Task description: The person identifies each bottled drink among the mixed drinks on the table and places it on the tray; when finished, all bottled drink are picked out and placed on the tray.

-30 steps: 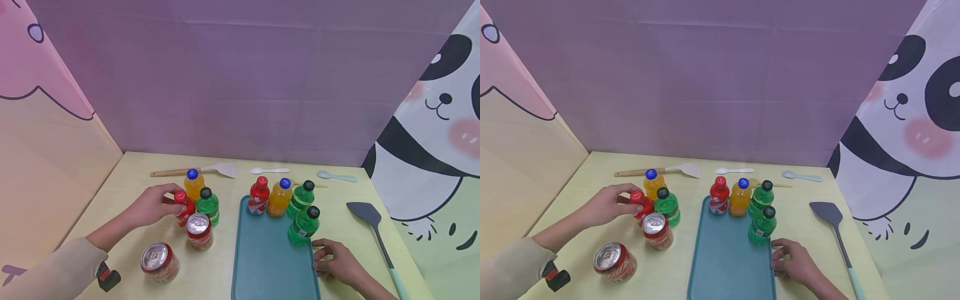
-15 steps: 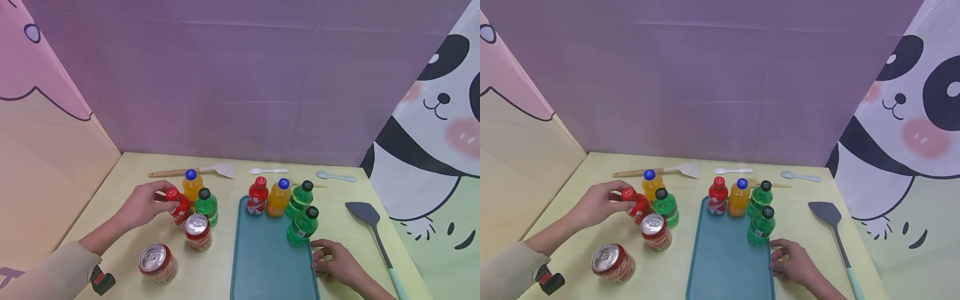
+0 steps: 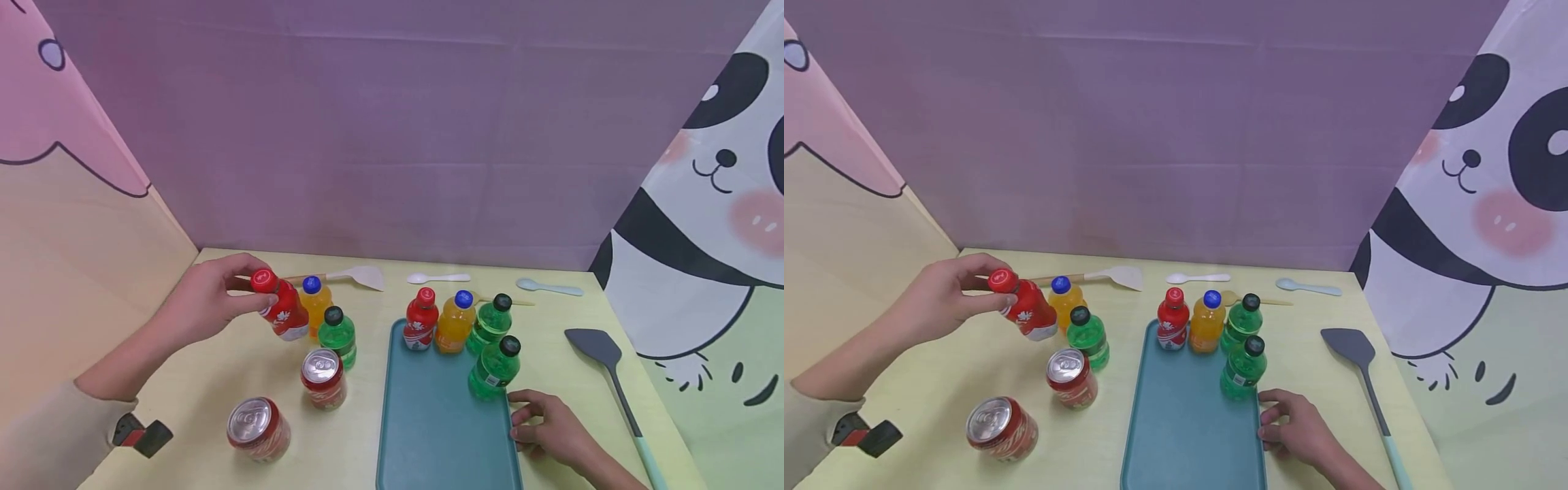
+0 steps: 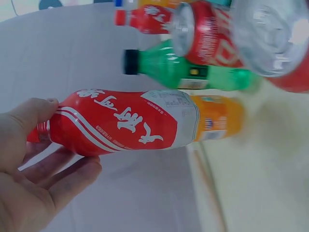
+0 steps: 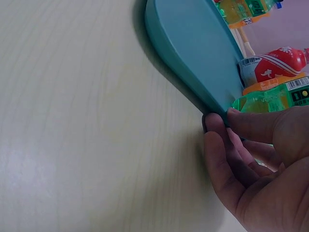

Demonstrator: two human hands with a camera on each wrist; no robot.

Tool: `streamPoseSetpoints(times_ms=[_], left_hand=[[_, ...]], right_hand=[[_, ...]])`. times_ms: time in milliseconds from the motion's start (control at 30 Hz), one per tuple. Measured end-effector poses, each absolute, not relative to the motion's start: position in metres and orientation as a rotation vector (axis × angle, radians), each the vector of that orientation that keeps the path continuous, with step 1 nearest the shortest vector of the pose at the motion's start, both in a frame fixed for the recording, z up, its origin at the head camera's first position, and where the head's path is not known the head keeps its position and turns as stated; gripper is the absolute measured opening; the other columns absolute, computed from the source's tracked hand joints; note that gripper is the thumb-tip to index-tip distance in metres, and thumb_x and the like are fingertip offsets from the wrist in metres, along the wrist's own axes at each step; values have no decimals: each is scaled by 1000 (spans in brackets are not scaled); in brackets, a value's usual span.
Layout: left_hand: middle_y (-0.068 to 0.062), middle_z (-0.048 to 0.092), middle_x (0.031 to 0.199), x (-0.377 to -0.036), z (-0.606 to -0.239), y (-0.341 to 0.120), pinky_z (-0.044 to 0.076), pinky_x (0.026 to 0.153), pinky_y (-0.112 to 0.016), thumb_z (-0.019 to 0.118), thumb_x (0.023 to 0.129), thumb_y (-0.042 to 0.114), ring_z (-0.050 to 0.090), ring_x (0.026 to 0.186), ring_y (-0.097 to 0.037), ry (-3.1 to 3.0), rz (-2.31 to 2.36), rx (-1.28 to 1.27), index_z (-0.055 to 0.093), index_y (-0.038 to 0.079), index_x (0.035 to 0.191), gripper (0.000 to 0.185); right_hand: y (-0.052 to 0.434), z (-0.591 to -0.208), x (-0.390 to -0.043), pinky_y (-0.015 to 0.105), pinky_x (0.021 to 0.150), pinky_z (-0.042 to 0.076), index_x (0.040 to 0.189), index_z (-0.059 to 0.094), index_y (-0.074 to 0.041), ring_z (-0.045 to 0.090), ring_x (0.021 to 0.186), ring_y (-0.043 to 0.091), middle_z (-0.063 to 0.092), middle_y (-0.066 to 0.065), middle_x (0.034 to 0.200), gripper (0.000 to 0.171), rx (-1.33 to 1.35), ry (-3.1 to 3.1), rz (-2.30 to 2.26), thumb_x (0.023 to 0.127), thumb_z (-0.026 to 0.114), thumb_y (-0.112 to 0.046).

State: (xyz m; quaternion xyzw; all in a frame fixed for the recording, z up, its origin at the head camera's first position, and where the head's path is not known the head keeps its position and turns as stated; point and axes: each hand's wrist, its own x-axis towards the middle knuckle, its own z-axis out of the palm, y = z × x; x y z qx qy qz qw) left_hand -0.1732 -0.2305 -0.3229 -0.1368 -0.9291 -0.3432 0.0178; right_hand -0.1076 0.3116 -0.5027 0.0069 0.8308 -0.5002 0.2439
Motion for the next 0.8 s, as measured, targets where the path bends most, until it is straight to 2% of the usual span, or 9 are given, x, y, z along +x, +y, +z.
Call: streamPoseSetpoints(times_ms=[200,333,600,800], left_hand=[[-15,67,118,-174,-295,-225,63,71,-30,78,92,21,70,107,-42,-2816,-1105,-443,64,6,124,38],[-14,69,117,-174,-279,-213,60,70,-27,78,93,22,71,106,-39,-2786,-1109,-466,65,7,123,36],[-12,68,123,-177,-264,-172,63,80,-43,78,93,19,68,112,-34,-2811,-1228,-537,65,9,124,36],[-6,69,120,-186,-275,-130,63,84,-40,79,91,16,68,112,-29,-2824,-1319,-629,67,13,122,34]], right_hand=[[312,-504,-107,43,57,59,137,54,7,73,71,27,67,10,92,59,23,2268,-1384,84,78,-3],[313,-504,-108,43,57,59,137,54,7,73,71,27,67,9,91,59,27,2267,-1383,84,78,-3],[310,-502,-107,44,56,59,138,52,10,72,70,27,66,9,92,59,21,2274,-1386,85,76,0],[308,-500,-107,43,54,58,138,52,10,71,70,26,66,9,91,60,18,2284,-1379,83,76,1]])
